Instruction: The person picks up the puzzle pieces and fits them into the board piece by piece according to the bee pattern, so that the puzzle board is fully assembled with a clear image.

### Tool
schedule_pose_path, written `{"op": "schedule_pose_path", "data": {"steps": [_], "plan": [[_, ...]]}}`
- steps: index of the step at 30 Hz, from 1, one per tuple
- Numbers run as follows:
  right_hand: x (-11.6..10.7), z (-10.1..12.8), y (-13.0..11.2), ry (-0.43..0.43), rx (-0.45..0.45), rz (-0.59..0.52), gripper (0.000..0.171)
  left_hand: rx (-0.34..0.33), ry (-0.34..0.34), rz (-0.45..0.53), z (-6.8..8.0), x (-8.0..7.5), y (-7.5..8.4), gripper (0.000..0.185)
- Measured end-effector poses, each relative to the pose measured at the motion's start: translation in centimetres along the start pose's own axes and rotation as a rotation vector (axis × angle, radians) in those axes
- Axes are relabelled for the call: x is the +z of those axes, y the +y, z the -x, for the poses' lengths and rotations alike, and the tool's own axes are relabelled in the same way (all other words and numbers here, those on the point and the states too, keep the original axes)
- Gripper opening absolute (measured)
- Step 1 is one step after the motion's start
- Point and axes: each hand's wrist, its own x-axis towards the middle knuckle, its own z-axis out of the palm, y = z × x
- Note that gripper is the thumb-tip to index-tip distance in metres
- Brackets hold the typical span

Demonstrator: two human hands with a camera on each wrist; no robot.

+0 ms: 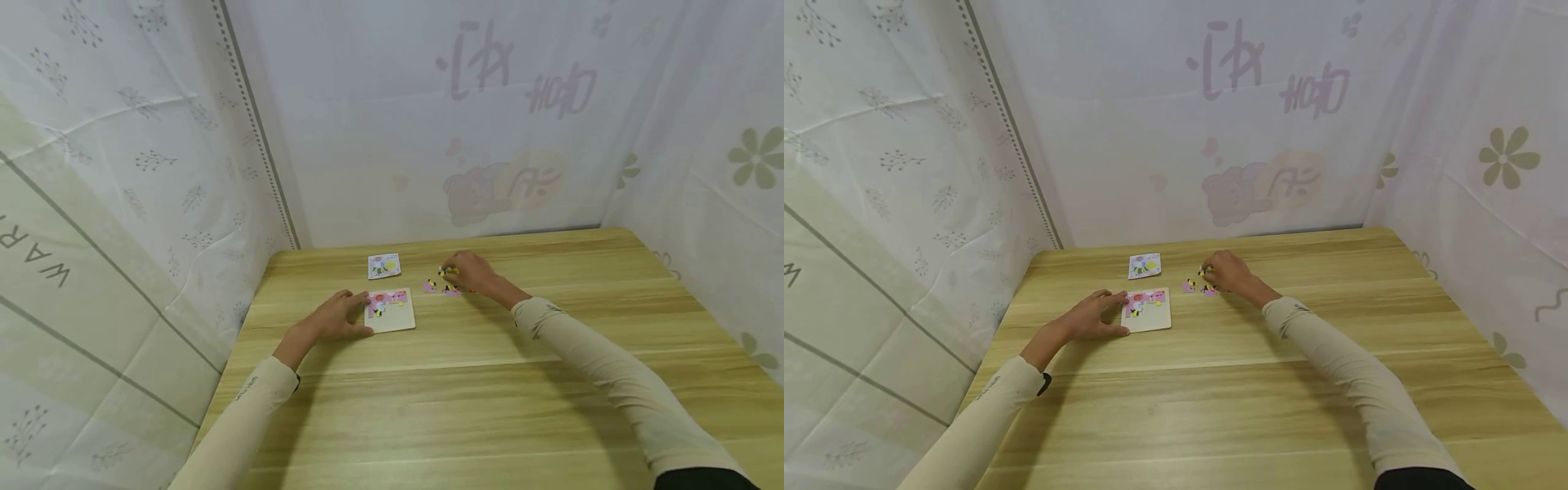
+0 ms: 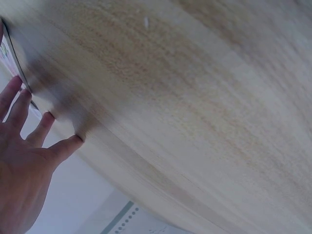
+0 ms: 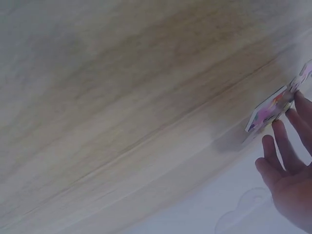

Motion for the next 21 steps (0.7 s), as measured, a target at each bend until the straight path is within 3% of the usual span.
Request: {"op": "schedule_pose_path", "data": {"steps": [8, 21], "plan": [[-0.01, -0.33, -0.26, -0.058, -0.058, -0.022, 0.029, 0.001, -0.003, 0.0, 0.09, -0.08, 0.24, 0.092], [0.07, -0.14, -0.57, -0.003, -0.192, 0.002, 0.026, 0.016, 0.004, -0.02, 0.09, -0.22, 0.31, 0.093]]}}
